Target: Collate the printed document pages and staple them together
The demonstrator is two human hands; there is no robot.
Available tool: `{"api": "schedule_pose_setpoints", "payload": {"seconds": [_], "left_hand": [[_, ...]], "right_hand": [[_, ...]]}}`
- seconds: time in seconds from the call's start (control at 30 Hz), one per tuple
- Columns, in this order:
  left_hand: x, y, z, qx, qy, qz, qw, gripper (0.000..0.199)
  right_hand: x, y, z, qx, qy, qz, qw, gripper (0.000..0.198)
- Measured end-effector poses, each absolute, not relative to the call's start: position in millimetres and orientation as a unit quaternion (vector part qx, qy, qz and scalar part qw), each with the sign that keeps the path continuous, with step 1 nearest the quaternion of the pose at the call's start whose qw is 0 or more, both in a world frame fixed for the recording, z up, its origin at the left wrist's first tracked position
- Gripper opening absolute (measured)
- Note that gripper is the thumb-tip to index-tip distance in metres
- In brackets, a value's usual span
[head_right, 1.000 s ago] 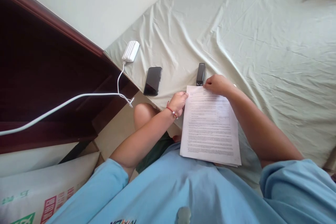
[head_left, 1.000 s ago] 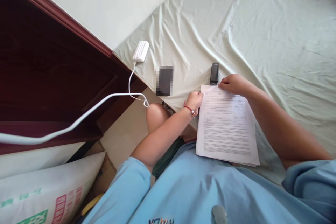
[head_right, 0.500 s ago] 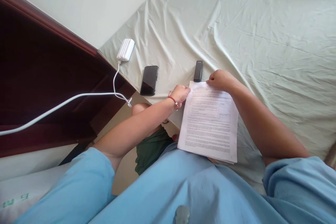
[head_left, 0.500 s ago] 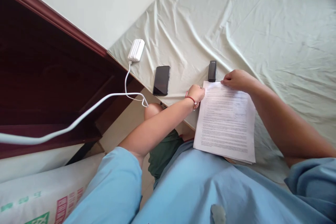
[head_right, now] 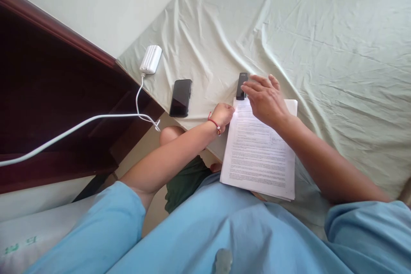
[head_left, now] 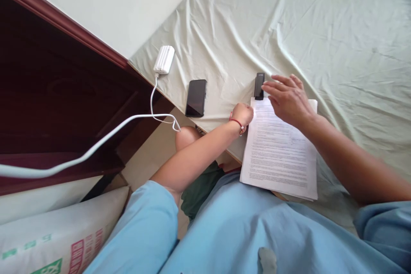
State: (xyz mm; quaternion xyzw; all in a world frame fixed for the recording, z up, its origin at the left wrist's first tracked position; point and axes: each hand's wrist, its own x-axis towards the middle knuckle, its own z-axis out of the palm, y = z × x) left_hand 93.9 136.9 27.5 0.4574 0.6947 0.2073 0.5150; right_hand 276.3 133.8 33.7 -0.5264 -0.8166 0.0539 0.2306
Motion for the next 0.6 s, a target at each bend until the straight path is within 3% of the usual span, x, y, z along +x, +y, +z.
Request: {"api": "schedule_pose_setpoints", "payload": {"seconds": [0.2, 0.33, 0.6], "left_hand": [[92.3, 138.3, 23.3, 0.501, 0.689, 0.192, 0.487, 0.036], [91.9, 138.3, 19.4, 0.496, 0.684, 0.212, 0.491, 0.038], [90.5, 115.6, 24.2, 0.448, 0.668, 0.247, 0.540, 0.039]], "right_hand": [[267.7, 125.8, 25.8, -0.506, -0.841, 0.075, 0.175, 0.066], [265.5, 124.0, 29.4, -0.522, -0.830, 0.102, 0.167, 0.070], [274.0, 103.6, 41.4, -0.588, -0.765, 0.093, 0.244, 0.049]]}}
